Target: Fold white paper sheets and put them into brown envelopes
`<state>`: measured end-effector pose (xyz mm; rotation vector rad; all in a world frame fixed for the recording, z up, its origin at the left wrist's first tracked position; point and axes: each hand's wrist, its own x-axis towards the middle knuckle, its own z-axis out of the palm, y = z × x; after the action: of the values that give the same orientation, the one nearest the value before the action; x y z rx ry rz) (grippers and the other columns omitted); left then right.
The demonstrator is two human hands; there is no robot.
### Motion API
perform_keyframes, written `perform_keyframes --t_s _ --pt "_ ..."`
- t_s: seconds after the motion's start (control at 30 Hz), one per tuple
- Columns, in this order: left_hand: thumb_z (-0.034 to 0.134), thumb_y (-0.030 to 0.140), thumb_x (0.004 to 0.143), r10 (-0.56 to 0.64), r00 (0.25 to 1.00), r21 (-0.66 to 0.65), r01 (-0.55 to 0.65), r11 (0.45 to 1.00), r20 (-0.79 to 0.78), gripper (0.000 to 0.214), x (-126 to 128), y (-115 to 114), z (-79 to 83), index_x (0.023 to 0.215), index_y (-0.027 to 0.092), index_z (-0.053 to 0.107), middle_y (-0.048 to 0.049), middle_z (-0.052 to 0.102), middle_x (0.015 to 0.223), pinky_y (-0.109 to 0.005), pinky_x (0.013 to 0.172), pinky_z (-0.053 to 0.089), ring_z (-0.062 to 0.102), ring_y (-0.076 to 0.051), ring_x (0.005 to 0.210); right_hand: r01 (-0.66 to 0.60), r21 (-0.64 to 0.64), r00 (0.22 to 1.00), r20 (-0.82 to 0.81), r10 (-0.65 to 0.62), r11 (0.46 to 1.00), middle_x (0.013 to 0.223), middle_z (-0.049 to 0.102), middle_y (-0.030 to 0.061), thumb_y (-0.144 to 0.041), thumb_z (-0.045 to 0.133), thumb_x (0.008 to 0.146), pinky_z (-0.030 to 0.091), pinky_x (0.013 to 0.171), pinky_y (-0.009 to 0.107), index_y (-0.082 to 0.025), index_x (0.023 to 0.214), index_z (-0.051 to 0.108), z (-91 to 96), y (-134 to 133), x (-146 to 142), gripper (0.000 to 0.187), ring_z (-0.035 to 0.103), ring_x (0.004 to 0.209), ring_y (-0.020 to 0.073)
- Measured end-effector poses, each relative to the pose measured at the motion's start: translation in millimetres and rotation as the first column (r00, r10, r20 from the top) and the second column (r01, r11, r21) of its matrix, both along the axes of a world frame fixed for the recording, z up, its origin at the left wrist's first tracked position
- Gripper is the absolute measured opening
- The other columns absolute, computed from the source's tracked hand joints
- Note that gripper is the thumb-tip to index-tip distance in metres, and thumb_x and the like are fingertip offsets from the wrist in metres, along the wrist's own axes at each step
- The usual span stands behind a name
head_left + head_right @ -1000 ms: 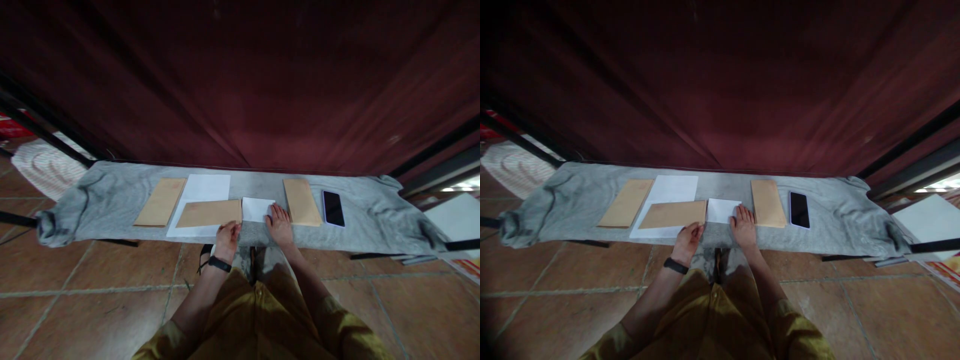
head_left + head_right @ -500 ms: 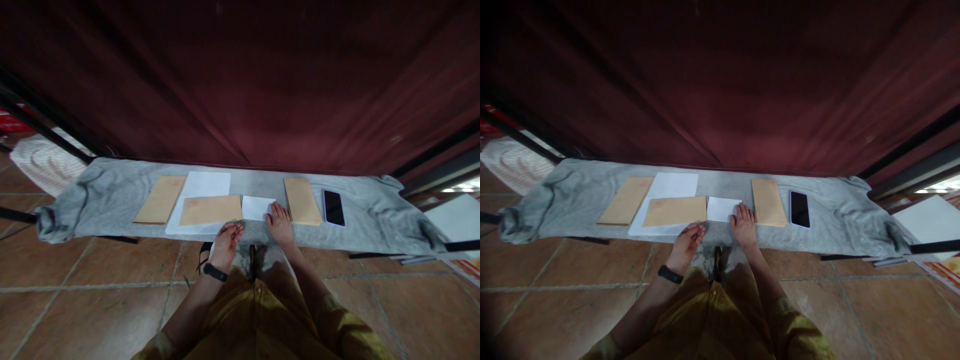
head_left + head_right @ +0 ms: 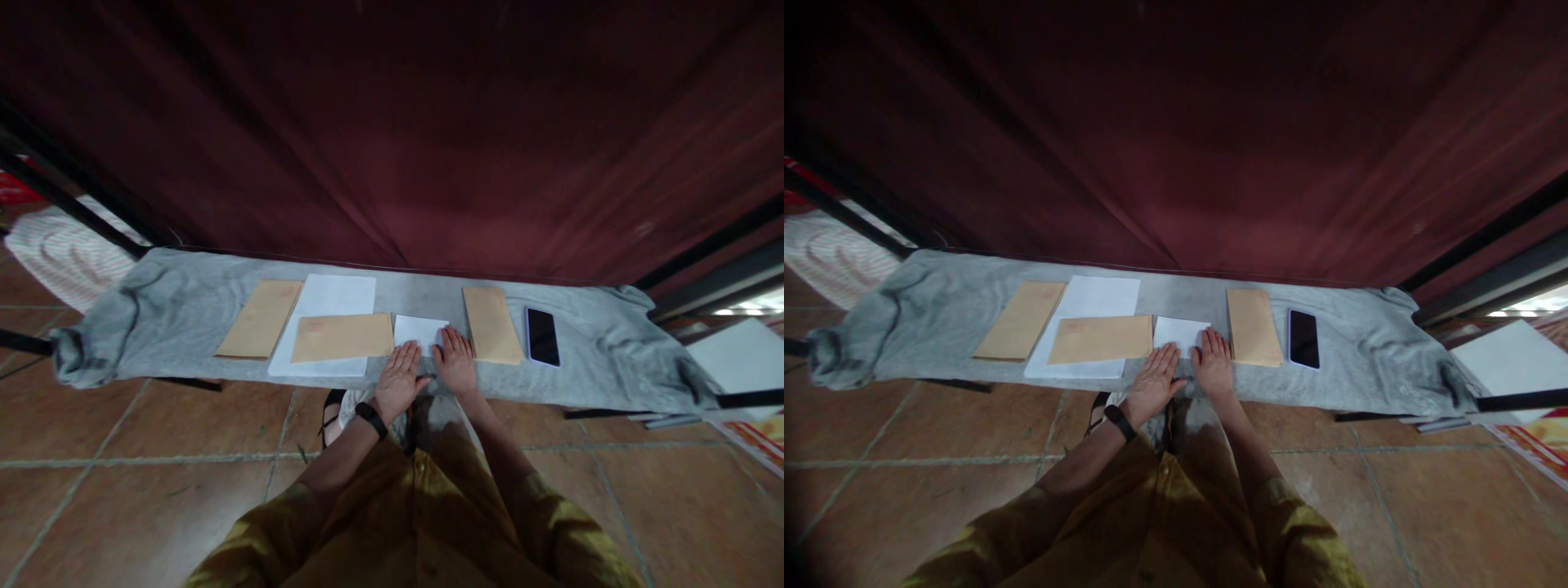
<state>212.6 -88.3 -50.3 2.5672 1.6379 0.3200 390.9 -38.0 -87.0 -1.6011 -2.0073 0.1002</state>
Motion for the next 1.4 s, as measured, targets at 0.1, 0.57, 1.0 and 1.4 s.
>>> perform_keyframes --t_s 0.1,0.57,1.0,1.4 --pt "0.045 0.050 0.100 0.003 1.000 -0.009 -0.004 1.000 -0.027 0.069 2.6 -0.3 -5.3 0.151 0.004 0.040 -0.0206 0.034 0.163 -0.046 0.126 0.025 0.027 -0.029 0.153 -0.089 -0.001 0.995 -0.053 0.088 0.996 0.154 0.050 0.0156 -0.030 0.036 0.104 0.032 0.120 0.052 -0.013 0.150 0.047 3.4 -2.2 -0.7 0.050 0.041 0.145 0.0273" --pt "0.042 0.053 0.099 0.011 0.994 -0.021 -0.013 1.000 -0.109 0.075 1.5 -6.4 -5.0 0.149 -0.003 0.041 -0.0269 0.038 0.158 -0.051 0.128 0.017 0.030 -0.033 0.152 -0.317 -0.137 0.932 0.138 0.335 0.939 0.158 0.044 0.0117 -0.033 0.039 0.106 0.032 0.122 0.050 -0.016 0.155 0.041 9.8 -28.3 15.8 0.052 0.041 0.147 0.0256" --pt "0.043 0.056 0.099 -0.003 0.987 -0.006 0.002 1.000 -0.163 0.076 -10.6 -8.5 -0.8 0.148 -0.002 0.044 -0.0271 0.040 0.157 -0.057 0.128 0.011 0.029 -0.035 0.152 -0.234 -0.108 0.963 0.114 0.246 0.966 0.156 0.047 0.0144 -0.036 0.038 0.106 0.033 0.122 0.052 -0.015 0.155 0.040 6.8 -38.4 29.3 0.054 0.041 0.147 0.0277" --pt "0.043 0.049 0.100 -0.029 0.993 0.007 0.030 1.000 -0.112 0.073 -55.8 9.6 27.0 0.160 0.011 0.025 -0.0183 0.023 0.167 -0.063 0.126 0.001 0.009 -0.031 0.157 -0.233 -0.154 0.869 -0.476 0.135 0.960 0.152 0.053 0.0097 -0.028 0.045 0.097 0.040 0.119 0.045 -0.023 0.145 0.054 27.5 -19.8 -32.2 0.050 0.049 0.140 0.0220"
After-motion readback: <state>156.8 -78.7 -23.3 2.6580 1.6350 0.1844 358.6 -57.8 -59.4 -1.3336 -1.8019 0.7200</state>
